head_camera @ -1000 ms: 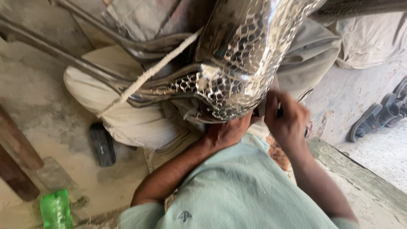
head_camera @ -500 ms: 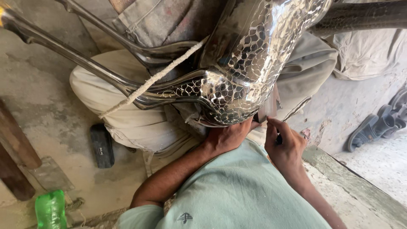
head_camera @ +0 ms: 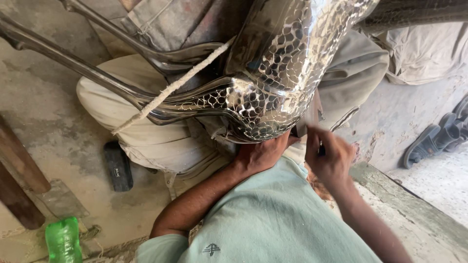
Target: The person sits on the floor and uses a wooden mallet to strike a chisel held against a silver-colored metal table base. They repeatedly tap the chisel to shape the metal, then switch to using a small metal file to smooth the surface. The person alternates between hammering and filing while adjusting the chisel position.
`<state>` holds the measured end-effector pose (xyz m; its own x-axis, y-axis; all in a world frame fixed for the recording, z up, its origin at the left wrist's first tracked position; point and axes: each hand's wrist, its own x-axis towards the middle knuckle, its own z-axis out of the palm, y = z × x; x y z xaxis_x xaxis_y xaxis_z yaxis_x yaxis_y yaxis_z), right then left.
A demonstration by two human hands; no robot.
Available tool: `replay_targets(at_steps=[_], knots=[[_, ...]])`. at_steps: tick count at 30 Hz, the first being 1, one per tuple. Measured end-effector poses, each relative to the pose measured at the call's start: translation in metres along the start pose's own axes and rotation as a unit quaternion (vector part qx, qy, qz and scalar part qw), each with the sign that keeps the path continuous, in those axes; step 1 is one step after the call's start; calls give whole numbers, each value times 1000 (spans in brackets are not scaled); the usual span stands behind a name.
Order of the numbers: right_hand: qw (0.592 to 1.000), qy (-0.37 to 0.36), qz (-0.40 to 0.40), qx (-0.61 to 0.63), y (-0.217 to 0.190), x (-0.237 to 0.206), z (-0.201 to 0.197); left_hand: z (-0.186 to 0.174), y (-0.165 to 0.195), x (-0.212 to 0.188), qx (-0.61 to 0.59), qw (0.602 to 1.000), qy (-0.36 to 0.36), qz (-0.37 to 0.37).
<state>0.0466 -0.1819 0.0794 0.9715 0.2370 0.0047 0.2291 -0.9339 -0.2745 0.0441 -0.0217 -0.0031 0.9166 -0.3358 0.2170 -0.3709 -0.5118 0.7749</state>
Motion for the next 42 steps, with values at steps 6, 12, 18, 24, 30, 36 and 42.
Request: replay_targets(at_steps=[6,12,18,24,30,36,42], knots=[[991,-24,53,120,24,28,5,-1,-4,-3,69,996,46,25],[942,-57,192,271,18,-32,-8,5,-1,-5,-17,1000,16,-16],[944,-34,207,256,20,-56,8,6,-4,-12,62,998,13,-8],[965,-9,178,193,17,-59,8,11,-6,-14,87,996,5,11],[978,8,155,142,9,-56,1,14,-5,-20,97,995,-11,19],[978,6,169,123,1,-56,0,16,-6,-21,106,994,-9,21],[986,11,142,85,0,-50,5,21,-7,-24,62,997,-33,15]])
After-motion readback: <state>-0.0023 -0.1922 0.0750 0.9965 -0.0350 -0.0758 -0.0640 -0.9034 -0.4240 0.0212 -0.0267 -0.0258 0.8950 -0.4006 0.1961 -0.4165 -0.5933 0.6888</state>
